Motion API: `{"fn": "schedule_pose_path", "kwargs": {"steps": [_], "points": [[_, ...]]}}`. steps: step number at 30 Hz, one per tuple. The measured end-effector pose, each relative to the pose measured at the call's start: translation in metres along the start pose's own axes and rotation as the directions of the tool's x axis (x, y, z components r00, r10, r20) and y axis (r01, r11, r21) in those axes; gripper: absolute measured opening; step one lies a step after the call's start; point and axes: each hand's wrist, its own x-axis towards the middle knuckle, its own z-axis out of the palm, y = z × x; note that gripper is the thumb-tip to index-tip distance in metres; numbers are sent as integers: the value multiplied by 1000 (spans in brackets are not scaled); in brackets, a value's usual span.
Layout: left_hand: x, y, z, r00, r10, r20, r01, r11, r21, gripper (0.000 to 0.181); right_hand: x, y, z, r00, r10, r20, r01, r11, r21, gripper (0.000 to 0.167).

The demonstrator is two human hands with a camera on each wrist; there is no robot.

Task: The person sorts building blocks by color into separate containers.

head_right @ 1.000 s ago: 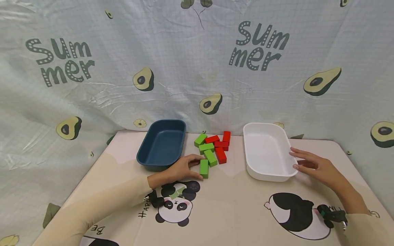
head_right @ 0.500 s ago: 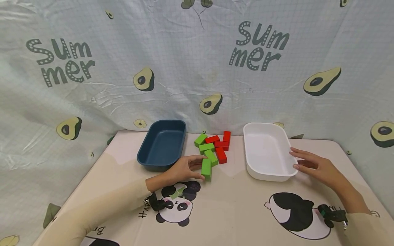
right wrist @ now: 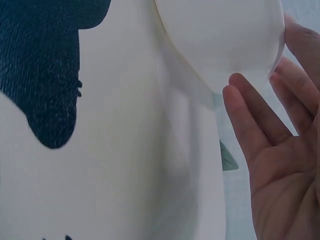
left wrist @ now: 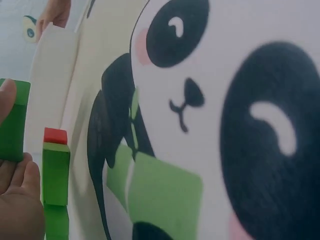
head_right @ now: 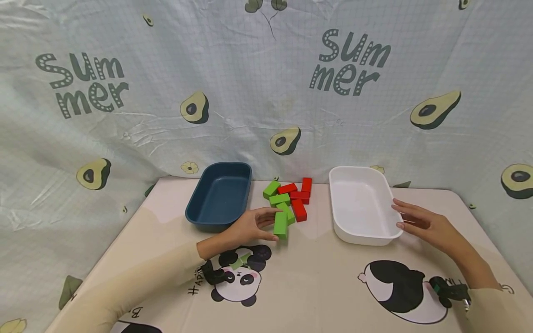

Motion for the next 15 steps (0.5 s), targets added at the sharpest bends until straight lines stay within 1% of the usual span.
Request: {"fn": "schedule_pose_path", "kwargs": {"steps": [7, 13, 15], "points": [[2, 8, 5, 1000, 5, -10, -6, 999, -48, 73, 1, -2, -2, 999, 34, 14, -34, 999, 3, 60], [3, 13, 7, 1000, -3, -10, 2, 996, -90, 75, 0, -2, 0, 1000, 28, 12, -29, 999, 44, 62], [3, 14, 8, 1000, -1, -9, 0, 995, -98, 74, -1, -2, 1, 999, 37, 12, -37, 998, 46, 62]]}}
